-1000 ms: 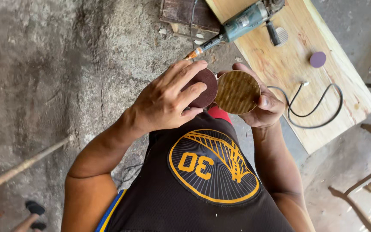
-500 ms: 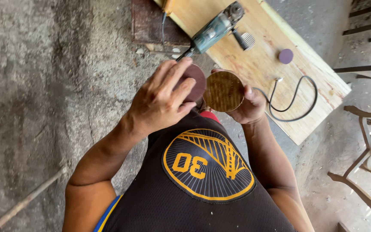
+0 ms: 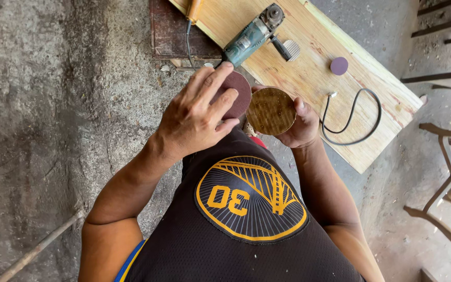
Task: The person holds a round rubber sanding pad and presses a cardboard disc onto its adhesive face, then handles sanding discs and compares them with a round wooden piece. They pick up an angle grinder, plug its power cord into an outlet strip on the floor, and continue fitting the disc to the pad.
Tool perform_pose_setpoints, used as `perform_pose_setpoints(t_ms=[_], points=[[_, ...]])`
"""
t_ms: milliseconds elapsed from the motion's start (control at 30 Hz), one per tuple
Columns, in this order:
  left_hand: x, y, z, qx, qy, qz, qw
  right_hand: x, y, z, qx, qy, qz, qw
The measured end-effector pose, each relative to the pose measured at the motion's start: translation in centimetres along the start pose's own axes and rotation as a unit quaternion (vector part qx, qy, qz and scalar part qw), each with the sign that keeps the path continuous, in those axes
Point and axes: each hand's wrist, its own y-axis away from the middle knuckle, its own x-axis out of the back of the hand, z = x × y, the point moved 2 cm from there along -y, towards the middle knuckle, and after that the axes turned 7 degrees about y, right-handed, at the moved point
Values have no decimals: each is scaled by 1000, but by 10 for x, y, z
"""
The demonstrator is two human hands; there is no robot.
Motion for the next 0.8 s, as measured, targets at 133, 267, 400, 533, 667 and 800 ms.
perform_pose_setpoints(t_ms=[133, 267, 400, 533, 667, 800], points=[[-11, -4, 9, -24, -2, 19, 1000, 9, 9, -1, 6, -6, 22, 1000], [-20, -3, 9, -7, -4, 11, 1000, 17, 14, -2, -1, -3, 8, 1000], [-28, 2, 8, 2, -28, 16, 999, 21, 17, -6, 9, -14, 2, 1000], [-40, 1, 12, -14, -8, 26, 1000, 23, 17, -6, 18, -23, 11, 1000], [-41, 3, 5, 11, -45, 10, 999, 25, 18, -6, 31, 7, 15, 999], [-31, 8, 3, 36, -2, 23, 999, 30, 23, -7, -1, -10, -1, 1000]])
